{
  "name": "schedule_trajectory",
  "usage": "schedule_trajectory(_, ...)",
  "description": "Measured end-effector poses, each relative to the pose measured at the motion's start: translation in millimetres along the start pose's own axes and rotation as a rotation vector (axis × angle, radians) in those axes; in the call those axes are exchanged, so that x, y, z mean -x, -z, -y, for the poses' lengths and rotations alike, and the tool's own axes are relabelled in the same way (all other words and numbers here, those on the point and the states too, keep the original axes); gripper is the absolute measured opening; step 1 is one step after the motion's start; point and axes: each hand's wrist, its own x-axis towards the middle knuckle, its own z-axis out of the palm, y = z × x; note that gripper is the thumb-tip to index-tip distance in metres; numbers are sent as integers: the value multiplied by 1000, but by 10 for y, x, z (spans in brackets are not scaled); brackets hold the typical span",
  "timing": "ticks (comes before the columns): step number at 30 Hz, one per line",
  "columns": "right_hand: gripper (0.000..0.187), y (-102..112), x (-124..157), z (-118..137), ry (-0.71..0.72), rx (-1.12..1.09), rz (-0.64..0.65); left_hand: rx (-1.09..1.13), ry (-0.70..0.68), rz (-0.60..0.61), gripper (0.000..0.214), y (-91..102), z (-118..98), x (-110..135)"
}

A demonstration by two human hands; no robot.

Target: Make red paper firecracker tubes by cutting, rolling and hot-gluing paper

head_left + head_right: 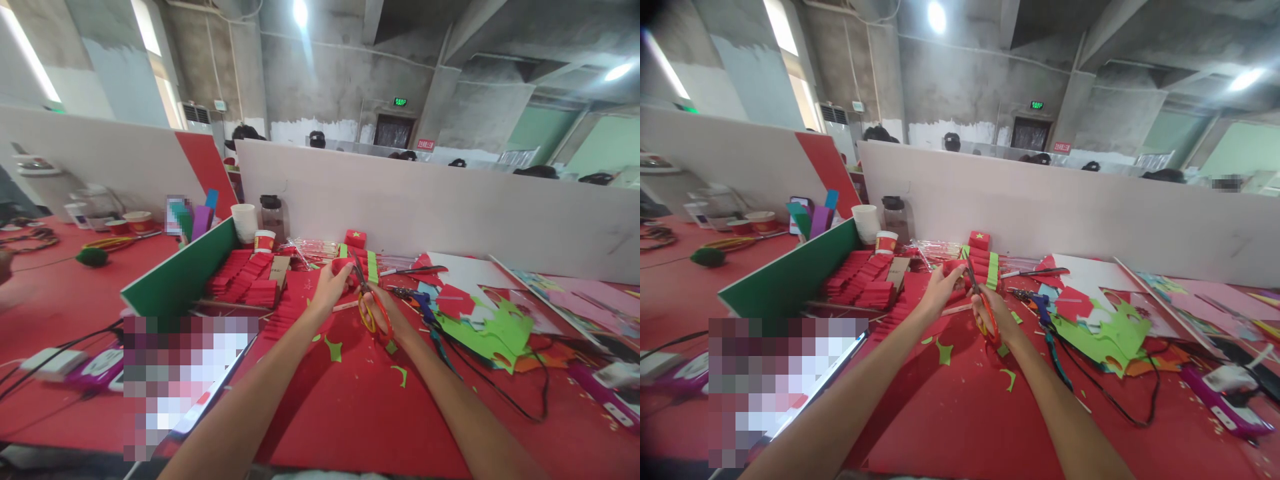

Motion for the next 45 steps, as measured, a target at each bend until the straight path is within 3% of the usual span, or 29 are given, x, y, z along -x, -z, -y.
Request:
schedule_trajectory(20,49,7,-22,-11,58,79,-28,-12,10,-18,24,-17,-21,30)
schedule_trajectory(33,47,-10,-59,-172,35,-66,-11,-52,-1,4,26,-17,-2,21)
schedule_trajectory(45,45,5,-55,-178,73,24,-61,-41,-3,6,26,-40,-37,62)
